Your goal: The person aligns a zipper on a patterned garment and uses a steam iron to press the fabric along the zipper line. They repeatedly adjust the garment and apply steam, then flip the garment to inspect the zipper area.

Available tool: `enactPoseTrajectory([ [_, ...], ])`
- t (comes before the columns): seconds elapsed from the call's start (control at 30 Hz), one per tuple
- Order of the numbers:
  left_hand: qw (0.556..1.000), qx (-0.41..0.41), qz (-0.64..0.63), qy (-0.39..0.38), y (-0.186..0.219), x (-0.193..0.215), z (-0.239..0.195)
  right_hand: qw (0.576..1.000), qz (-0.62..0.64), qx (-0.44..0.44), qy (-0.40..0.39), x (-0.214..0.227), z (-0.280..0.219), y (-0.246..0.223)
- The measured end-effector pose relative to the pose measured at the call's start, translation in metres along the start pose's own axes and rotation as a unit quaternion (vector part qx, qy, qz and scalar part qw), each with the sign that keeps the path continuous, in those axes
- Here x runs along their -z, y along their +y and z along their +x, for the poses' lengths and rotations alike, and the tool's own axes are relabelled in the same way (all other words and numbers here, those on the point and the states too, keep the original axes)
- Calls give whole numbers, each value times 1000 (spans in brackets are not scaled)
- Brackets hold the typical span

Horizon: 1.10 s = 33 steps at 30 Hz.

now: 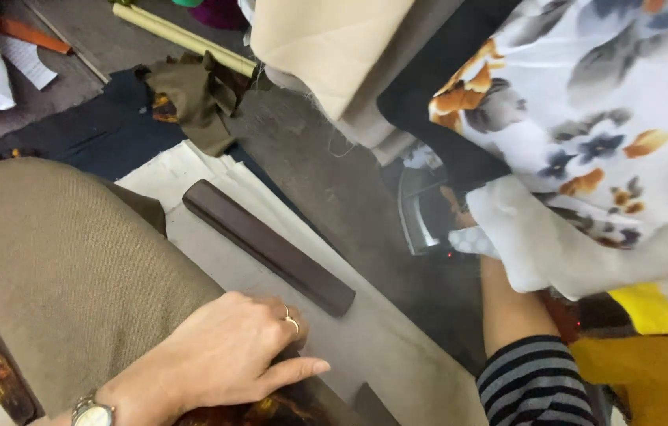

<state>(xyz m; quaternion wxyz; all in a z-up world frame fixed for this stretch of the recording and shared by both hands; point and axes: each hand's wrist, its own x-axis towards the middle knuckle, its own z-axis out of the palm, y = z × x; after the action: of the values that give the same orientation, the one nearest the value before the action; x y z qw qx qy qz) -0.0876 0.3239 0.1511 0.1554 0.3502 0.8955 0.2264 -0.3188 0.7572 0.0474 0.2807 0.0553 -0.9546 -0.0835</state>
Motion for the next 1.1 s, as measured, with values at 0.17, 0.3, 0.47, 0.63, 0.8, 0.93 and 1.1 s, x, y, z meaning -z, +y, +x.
enactPoseTrajectory([
  [0.17, 1000, 17, 12, 1, 4, 2, 0, 981, -128, 118, 80, 22, -38, -22],
  [0.3, 1000, 16, 4, -26, 10, 17, -3, 963, 147, 82, -209, 122, -112, -97],
  [0.47, 998, 9, -16, -54, 6, 14, -3, 812, 266, -9, -519, 153, -268, -98],
  [0.63, 997, 26, 3, -73, 9, 14, -2, 804, 330, -130, -477, 180, -351, -93],
  [0.8, 993, 43, 5, -106, 22, 22, -7, 768, 324, -329, -445, 244, -334, -71],
  [0.93, 986, 12, -100, -130, 33, 27, 5, 814, 379, -356, -257, 321, -291, -46],
  [1.1, 966, -46, -89, -240, 105, 40, 2, 783, 500, -359, -83, 426, -266, -60],
])
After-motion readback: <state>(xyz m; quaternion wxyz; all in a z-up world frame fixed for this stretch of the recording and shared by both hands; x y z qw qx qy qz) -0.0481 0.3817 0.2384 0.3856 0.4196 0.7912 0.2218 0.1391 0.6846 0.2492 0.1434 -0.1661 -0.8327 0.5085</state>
